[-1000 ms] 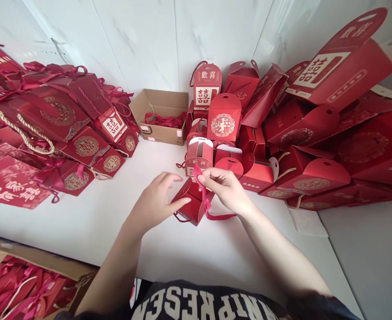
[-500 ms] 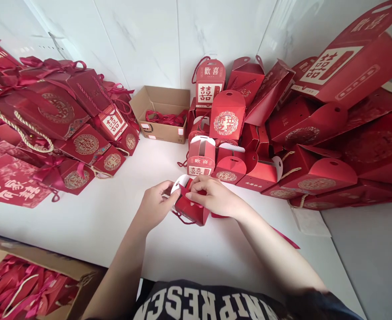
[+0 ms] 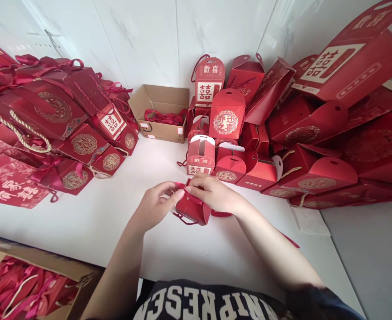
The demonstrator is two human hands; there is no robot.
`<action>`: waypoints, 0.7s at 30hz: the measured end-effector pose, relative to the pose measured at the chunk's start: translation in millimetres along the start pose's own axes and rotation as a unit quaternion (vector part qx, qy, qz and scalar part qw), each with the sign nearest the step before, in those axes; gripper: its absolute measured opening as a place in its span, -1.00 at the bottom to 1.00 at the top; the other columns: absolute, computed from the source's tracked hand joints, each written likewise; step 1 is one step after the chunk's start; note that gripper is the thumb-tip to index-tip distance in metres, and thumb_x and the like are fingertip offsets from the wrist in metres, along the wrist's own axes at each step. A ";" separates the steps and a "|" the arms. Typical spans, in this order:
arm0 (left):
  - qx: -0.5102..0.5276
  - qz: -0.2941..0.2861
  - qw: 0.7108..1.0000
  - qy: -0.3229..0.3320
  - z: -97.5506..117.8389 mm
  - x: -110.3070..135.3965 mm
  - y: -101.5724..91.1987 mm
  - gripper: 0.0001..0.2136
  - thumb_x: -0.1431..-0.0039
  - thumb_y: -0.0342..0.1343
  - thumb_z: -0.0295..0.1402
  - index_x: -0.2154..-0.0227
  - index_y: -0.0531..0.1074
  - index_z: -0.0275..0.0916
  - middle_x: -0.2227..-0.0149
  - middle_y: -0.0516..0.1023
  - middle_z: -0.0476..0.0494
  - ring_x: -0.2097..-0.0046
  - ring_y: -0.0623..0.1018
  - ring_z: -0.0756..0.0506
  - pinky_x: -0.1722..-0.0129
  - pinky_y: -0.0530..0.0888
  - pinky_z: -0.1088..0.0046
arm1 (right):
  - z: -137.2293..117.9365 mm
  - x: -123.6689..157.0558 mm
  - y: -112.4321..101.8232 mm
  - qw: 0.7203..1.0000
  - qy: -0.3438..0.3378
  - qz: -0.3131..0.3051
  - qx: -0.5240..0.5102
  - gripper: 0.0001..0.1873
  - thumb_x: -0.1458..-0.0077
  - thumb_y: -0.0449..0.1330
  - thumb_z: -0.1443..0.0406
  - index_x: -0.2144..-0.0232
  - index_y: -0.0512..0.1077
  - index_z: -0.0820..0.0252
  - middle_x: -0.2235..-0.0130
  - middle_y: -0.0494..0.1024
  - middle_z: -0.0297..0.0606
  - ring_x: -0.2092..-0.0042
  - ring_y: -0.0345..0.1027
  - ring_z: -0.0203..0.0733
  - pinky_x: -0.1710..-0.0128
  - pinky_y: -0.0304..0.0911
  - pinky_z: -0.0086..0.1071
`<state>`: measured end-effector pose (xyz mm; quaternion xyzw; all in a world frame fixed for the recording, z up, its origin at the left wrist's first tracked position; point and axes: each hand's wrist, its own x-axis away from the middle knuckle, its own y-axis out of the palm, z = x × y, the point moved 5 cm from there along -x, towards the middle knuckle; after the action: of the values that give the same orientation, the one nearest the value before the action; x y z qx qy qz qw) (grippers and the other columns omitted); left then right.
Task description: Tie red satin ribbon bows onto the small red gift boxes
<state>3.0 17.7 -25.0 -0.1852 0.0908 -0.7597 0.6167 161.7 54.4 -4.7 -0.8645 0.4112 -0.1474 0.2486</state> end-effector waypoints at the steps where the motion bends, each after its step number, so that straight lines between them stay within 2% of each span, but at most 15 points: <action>1: 0.009 0.006 1.000 0.001 -0.4 -0.9 0.4 -0.68 -0.25 0.04 -0.06 0.26 0.48 -0.23 0.29 0.53 -0.09 0.22 0.51 -0.09 0.25 0.47 0.46 | -0.2 -0.2 0.7 1.000 -0.003 0.004 -0.001 -0.63 -0.30 0.02 0.20 0.56 0.25 0.18 0.38 0.40 -0.33 0.27 0.24 -0.24 0.22 0.11 -0.35; 5: 0.030 0.082 0.996 0.006 0.8 -5.8 -1.0 -0.70 -0.24 0.06 -0.08 0.36 0.45 -0.24 0.37 0.50 -0.06 0.28 0.49 -0.07 0.25 0.46 0.45 | 0.2 0.9 2.2 0.999 -0.025 0.016 -0.017 -0.63 -0.29 0.05 0.16 0.54 0.29 0.17 0.34 0.44 -0.29 0.23 0.28 -0.21 0.18 0.16 -0.32; 9: 0.106 0.103 0.989 0.019 4.8 -11.9 -10.0 -0.72 -0.21 0.12 -0.13 0.43 0.41 -0.25 0.43 0.48 -0.03 0.35 0.48 -0.03 0.23 0.48 0.44 | 7.4 12.2 -12.1 0.995 -0.024 0.080 -0.059 -0.73 -0.30 0.04 0.11 0.31 0.41 0.14 0.19 0.47 -0.27 0.10 0.32 -0.17 0.05 0.18 -0.29; 12: 0.200 0.100 0.974 0.031 7.5 -15.1 -28.6 -0.76 -0.18 0.17 -0.18 0.45 0.42 -0.26 0.43 0.47 -0.03 0.37 0.48 -0.01 0.31 0.48 0.47 | 21.6 29.4 -29.8 0.986 0.004 0.146 -0.077 -0.72 -0.30 0.03 0.08 0.17 0.40 0.12 0.09 0.47 -0.23 0.05 0.33 -0.15 0.02 0.18 -0.26; 14: 0.262 0.116 0.957 0.053 10.9 -16.0 -46.7 -0.81 -0.13 0.22 -0.23 0.45 0.45 -0.26 0.44 0.47 -0.03 0.40 0.47 0.00 0.38 0.46 0.50 | 34.8 42.0 -37.9 0.982 0.028 0.162 -0.088 -0.70 -0.30 0.04 0.06 0.15 0.40 0.11 0.07 0.47 -0.22 0.05 0.34 -0.14 0.03 0.19 -0.27; 16: 0.316 0.145 0.934 0.076 14.6 -17.1 -65.9 -0.85 -0.11 0.23 -0.28 0.45 0.46 -0.26 0.47 0.47 -0.02 0.46 0.44 0.03 0.44 0.43 0.52 | 50.3 53.2 -40.9 0.982 0.057 0.156 -0.091 -0.67 -0.29 0.04 0.01 0.20 0.40 0.11 0.13 0.49 -0.26 0.08 0.35 -0.14 0.04 0.20 -0.27; 18: 0.373 0.179 0.906 0.092 15.0 -19.7 -82.3 -0.88 -0.14 0.18 -0.33 0.46 0.46 -0.25 0.51 0.45 0.01 0.49 0.40 0.05 0.44 0.41 0.54 | 64.9 61.7 -37.3 0.984 0.075 0.121 -0.105 -0.61 -0.28 0.03 -0.03 0.26 0.41 0.14 0.20 0.51 -0.26 0.12 0.36 -0.14 0.04 0.21 -0.25; 20: 0.419 0.217 0.878 0.079 6.8 -24.3 -92.1 -0.88 -0.17 0.14 -0.33 0.45 0.44 -0.22 0.51 0.46 0.04 0.48 0.41 0.06 0.41 0.41 0.54 | 76.6 67.8 -29.1 0.984 0.080 0.077 -0.139 -0.57 -0.28 0.02 -0.05 0.27 0.44 0.17 0.20 0.53 -0.24 0.10 0.38 -0.13 0.01 0.21 -0.23; 21: 0.425 0.233 0.873 0.057 -1.0 -27.0 -93.1 -0.85 -0.18 0.14 -0.27 0.44 0.44 -0.22 0.49 0.48 0.03 0.45 0.43 0.05 0.39 0.41 0.53 | 81.0 70.1 -23.8 0.982 0.081 0.055 -0.161 -0.55 -0.28 0.01 -0.05 0.26 0.45 0.18 0.19 0.54 -0.22 0.09 0.39 -0.12 -0.01 0.22 -0.23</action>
<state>-76.9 64.5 3.7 0.1648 -0.1647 -0.5688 0.7888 257.5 37.3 -55.5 -0.8544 0.4954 -0.1347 0.0798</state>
